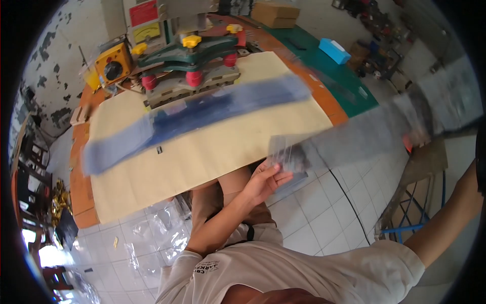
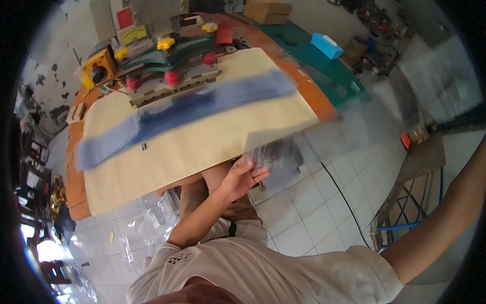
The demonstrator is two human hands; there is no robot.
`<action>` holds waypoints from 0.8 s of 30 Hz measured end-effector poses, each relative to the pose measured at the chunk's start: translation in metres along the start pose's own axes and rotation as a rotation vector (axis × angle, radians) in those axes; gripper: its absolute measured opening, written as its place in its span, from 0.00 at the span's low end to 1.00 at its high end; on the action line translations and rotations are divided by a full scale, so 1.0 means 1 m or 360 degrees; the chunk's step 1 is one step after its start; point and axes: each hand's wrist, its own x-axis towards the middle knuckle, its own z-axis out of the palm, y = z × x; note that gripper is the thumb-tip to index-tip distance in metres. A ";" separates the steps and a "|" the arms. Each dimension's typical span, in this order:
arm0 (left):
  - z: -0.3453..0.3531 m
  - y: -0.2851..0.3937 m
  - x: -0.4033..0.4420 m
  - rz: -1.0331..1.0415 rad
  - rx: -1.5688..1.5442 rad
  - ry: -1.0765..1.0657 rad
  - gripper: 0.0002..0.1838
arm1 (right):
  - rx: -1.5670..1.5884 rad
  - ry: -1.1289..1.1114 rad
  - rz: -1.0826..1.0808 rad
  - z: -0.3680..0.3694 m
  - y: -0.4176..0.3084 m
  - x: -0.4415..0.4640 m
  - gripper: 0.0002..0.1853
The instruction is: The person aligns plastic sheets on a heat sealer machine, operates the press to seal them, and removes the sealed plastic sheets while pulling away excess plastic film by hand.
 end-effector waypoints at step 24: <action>0.007 0.292 -0.305 0.0655 0.1800 0.2006 0.27 | 0.0089 -0.2481 0.1248 0.450 0.204 -0.404 0.24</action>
